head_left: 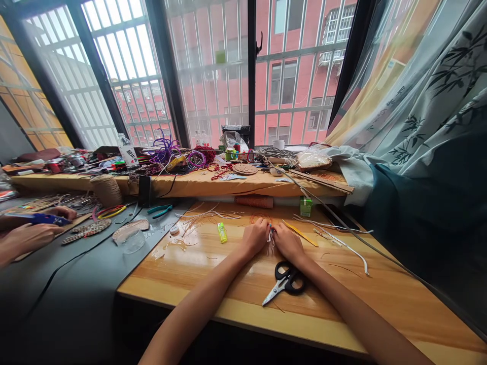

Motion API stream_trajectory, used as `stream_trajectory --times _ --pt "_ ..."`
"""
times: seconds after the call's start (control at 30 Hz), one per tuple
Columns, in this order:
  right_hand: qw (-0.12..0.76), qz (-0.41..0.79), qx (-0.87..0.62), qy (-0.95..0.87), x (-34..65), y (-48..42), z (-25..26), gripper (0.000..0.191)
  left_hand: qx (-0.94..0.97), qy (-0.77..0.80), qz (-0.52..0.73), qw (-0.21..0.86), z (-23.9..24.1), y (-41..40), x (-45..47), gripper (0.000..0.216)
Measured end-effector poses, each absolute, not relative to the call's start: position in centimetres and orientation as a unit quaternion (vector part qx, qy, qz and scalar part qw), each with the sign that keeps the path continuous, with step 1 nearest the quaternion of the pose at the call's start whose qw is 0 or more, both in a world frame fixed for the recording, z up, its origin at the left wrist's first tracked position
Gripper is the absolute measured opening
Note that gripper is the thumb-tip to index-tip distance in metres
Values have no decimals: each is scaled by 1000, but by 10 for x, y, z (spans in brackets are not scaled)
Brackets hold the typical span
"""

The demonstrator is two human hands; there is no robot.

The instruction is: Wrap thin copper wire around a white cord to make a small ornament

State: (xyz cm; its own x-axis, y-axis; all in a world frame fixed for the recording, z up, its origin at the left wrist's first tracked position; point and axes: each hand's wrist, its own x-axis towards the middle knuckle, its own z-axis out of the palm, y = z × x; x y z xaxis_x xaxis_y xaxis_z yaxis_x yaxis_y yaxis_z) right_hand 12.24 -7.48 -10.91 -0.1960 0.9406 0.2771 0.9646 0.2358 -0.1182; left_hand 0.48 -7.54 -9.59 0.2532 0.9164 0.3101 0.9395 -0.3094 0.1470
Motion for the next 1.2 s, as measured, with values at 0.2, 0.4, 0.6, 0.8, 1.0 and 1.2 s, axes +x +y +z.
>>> stream_trajectory --times 0.2,0.4,0.6,0.8,1.0,1.2 --pt "186 38 -625 -757 125 -68 -109 28 -787 -586 -192 27 -99 -73 5 32" --pt "234 71 -599 -763 128 -60 -115 29 -783 -581 -220 27 -103 -69 4 32" --pt "292 119 -598 -737 131 -54 -118 28 -774 -529 -339 -80 -108 -57 1 24" --pt "327 173 -590 -718 133 -51 -120 27 -667 -454 -440 -394 -110 -49 -4 26" --pt "299 196 -574 -737 132 -53 -116 27 -567 -381 -504 -529 -107 -48 -8 22" --pt "238 135 -581 -767 129 -57 -114 29 -538 -315 -512 -591 -105 -52 -11 21"
